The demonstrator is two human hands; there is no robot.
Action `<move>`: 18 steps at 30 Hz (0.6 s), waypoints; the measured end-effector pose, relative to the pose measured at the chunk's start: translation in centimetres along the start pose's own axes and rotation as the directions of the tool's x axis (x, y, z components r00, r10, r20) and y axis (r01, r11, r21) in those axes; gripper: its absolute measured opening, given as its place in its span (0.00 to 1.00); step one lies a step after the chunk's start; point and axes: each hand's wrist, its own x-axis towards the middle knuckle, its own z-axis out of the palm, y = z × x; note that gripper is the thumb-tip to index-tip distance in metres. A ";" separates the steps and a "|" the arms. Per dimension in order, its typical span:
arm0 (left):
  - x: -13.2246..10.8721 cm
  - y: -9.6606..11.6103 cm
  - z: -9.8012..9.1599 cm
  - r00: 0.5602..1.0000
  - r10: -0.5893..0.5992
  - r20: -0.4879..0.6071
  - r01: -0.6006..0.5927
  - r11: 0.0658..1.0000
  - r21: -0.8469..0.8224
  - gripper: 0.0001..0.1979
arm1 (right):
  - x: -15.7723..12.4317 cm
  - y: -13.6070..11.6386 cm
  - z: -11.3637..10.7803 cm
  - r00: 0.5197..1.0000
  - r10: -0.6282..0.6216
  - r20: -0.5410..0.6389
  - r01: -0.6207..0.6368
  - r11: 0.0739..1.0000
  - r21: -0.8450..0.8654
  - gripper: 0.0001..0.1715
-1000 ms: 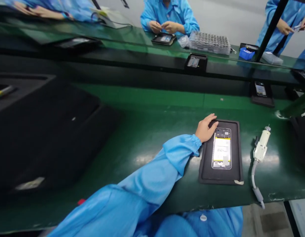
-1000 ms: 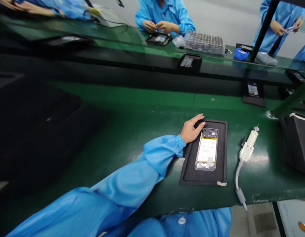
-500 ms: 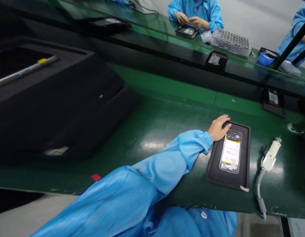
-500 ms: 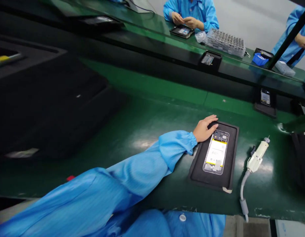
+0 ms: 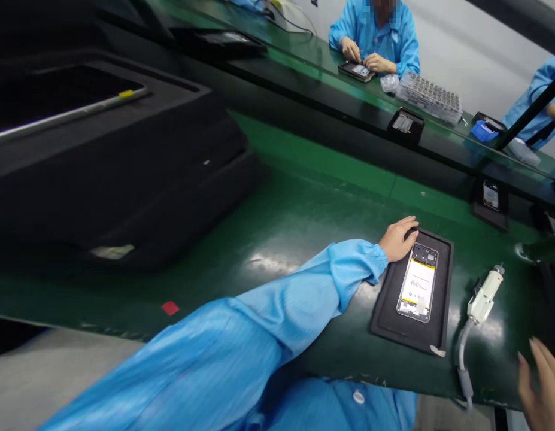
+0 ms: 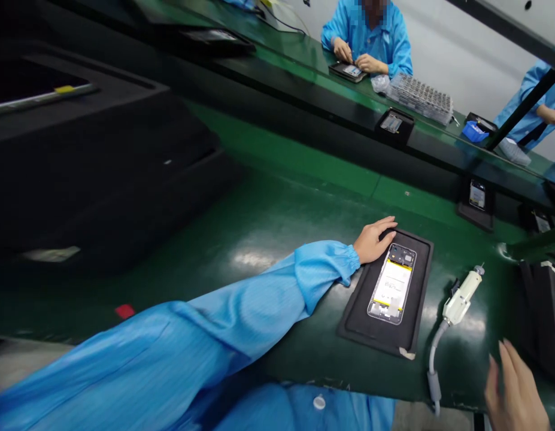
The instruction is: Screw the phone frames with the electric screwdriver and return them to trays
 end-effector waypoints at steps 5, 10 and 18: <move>-3.0 -0.2 -2.8 0.999 0.006 -0.039 -0.005 1.000 0.015 0.16 | 8.6 0.9 5.8 0.834 -0.463 0.300 0.527 0.829 -0.188 0.47; -5.8 -0.7 -5.8 0.996 -0.022 -0.087 0.025 0.999 0.041 0.17 | 12.1 2.0 8.9 0.730 -0.613 0.301 0.675 0.717 -0.175 0.23; -5.9 4.3 -7.8 0.982 0.135 -0.134 -0.140 0.990 -0.024 0.16 | 9.3 3.3 4.1 0.949 -0.301 -0.098 0.304 0.953 0.013 0.22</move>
